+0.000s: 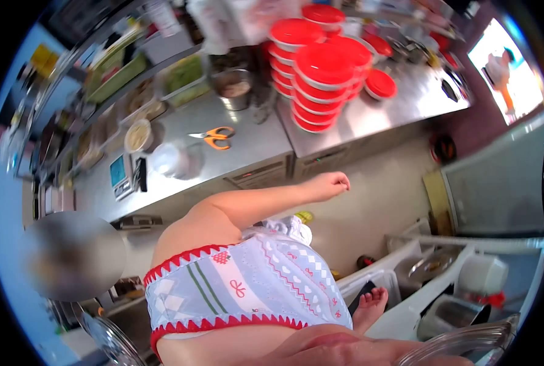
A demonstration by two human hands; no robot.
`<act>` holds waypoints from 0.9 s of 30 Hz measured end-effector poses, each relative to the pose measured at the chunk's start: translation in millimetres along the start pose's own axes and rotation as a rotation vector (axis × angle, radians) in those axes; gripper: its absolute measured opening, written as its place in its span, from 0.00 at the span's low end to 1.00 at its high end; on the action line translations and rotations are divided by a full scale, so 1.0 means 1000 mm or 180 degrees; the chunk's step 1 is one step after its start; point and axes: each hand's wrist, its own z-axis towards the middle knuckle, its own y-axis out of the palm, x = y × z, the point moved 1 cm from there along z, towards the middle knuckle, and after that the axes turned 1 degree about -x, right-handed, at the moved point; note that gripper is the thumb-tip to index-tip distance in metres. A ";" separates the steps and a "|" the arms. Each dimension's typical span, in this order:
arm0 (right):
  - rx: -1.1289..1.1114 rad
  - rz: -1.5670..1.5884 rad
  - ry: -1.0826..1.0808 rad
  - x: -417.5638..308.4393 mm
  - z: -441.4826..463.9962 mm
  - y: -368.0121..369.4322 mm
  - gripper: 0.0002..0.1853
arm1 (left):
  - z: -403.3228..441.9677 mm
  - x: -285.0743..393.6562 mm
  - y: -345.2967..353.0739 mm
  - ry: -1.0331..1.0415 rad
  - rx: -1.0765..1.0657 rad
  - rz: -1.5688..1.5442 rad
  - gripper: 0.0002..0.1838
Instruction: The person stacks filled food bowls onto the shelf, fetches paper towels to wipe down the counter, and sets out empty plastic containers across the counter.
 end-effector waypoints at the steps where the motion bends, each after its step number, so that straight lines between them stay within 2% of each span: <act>1: -0.0486 -0.0879 -0.0119 -0.001 -0.001 0.027 0.08 | -0.016 0.002 -0.031 -0.0003 0.0181 0.0204 0.09; 4: -0.2173 -0.3015 -0.0584 -0.010 -0.004 0.120 0.10 | -0.068 0.002 -0.109 -0.0311 0.0695 0.0460 0.10; 6: -0.3532 -0.4292 -0.2005 -0.032 -0.060 0.217 0.12 | -0.104 -0.009 -0.148 -0.0539 0.0993 0.0972 0.11; 7: -0.4108 -0.4374 -0.2869 -0.043 -0.108 0.266 0.11 | -0.125 0.002 -0.158 -0.0702 0.1019 0.0898 0.12; 8: -0.4548 -0.4653 -0.3033 -0.049 -0.150 0.304 0.10 | -0.145 0.013 -0.171 -0.0855 0.1025 0.0841 0.12; 9: -0.5273 -0.4382 -0.3960 -0.049 -0.191 0.338 0.09 | -0.161 0.004 -0.182 -0.1026 0.0984 0.0834 0.13; 10: -0.6013 -0.4034 -0.4497 -0.049 -0.231 0.369 0.06 | -0.174 -0.004 -0.191 -0.1189 0.0957 0.0828 0.13; 11: -0.5929 -0.4090 -0.4467 -0.028 -0.270 0.358 0.06 | -0.195 0.039 -0.189 -0.1394 0.0929 0.1242 0.13; 13: -0.6362 -0.3979 -0.5120 0.002 -0.320 0.363 0.07 | -0.231 0.062 -0.202 -0.1593 0.0847 0.1659 0.13; 15: -0.6560 -0.3872 -0.5629 0.024 -0.352 0.376 0.07 | -0.262 0.013 -0.236 -0.1361 0.0568 0.1345 0.12; 19: -0.6868 -0.3715 -0.6144 0.058 -0.400 0.404 0.07 | -0.337 0.017 -0.264 -0.1701 0.0630 0.1140 0.12; 27: -0.7578 -0.2776 -0.7280 0.108 -0.487 0.417 0.08 | -0.507 -0.005 -0.227 -0.1847 0.2433 0.0287 0.13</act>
